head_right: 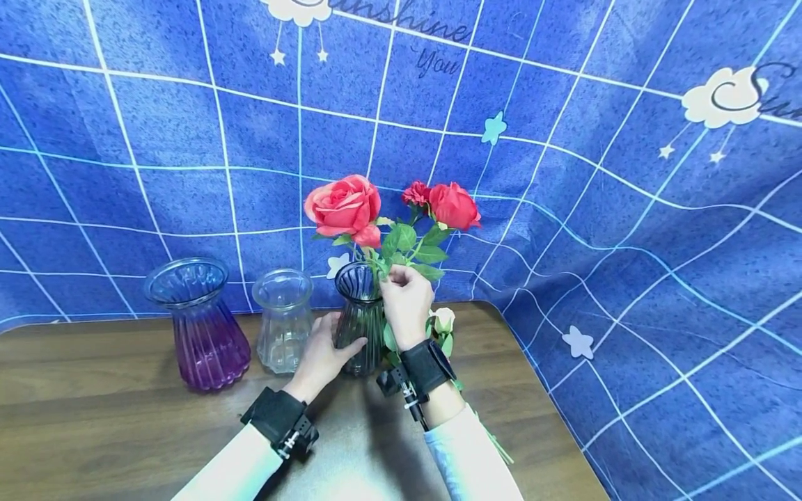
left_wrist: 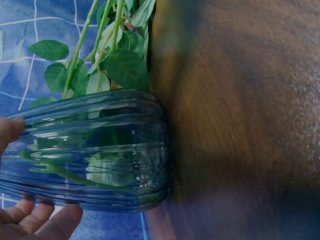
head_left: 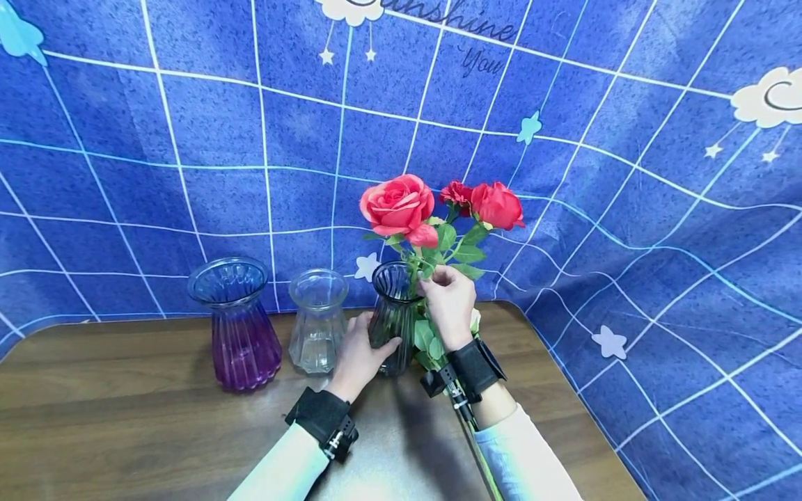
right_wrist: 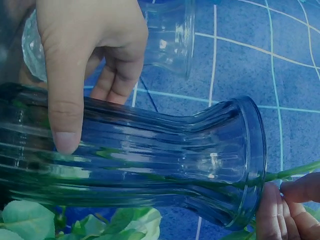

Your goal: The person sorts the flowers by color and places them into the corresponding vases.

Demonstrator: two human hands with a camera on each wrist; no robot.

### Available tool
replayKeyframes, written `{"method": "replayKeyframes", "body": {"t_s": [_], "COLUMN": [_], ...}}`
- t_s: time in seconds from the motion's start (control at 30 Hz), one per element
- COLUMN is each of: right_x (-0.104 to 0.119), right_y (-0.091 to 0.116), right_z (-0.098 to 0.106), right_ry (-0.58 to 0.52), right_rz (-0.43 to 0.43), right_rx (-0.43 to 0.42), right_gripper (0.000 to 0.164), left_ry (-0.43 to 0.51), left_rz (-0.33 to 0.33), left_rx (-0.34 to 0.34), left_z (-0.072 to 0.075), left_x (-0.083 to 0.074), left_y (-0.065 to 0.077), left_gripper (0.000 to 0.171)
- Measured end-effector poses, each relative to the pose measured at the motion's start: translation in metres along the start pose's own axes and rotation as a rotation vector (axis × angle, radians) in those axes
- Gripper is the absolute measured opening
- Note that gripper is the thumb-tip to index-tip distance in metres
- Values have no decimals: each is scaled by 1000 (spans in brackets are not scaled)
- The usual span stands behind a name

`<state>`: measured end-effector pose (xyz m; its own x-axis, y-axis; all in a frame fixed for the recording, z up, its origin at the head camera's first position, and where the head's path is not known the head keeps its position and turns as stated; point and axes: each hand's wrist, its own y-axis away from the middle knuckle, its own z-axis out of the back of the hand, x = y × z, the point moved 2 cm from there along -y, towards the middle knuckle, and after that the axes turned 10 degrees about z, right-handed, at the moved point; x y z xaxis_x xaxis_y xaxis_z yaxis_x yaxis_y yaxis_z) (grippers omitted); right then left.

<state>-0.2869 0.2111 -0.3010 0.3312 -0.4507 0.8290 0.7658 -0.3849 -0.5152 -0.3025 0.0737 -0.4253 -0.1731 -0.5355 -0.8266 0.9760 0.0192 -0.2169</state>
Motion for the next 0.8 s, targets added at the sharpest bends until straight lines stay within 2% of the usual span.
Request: {"method": "replayKeyframes", "body": {"t_s": [0.1,0.23,0.4,0.63,0.8], "right_x": [1,3,3,2,6], "right_y": [-1,-1,1,5,10], "right_z": [-2,-3,-5,-4,-5], "right_ry": [-91,-144,-195,-153,-101], "right_rz": [-30,-38,-48,-15,89], "right_rx": [-12,-31,-29,10,74], "right_gripper": [12,15,15,15,16], "left_ry": [-6,-21,-20,7,1], "left_rz": [5,6,47,61,79], "left_rx": [-10,-28,1,3,20], "left_z": [0,-1,-1,0,0], "left_x": [0,0,-1,-2,-2], "left_y": [0,-1,-1,-1,-1], "left_gripper": [60,60,63,62,61]}}
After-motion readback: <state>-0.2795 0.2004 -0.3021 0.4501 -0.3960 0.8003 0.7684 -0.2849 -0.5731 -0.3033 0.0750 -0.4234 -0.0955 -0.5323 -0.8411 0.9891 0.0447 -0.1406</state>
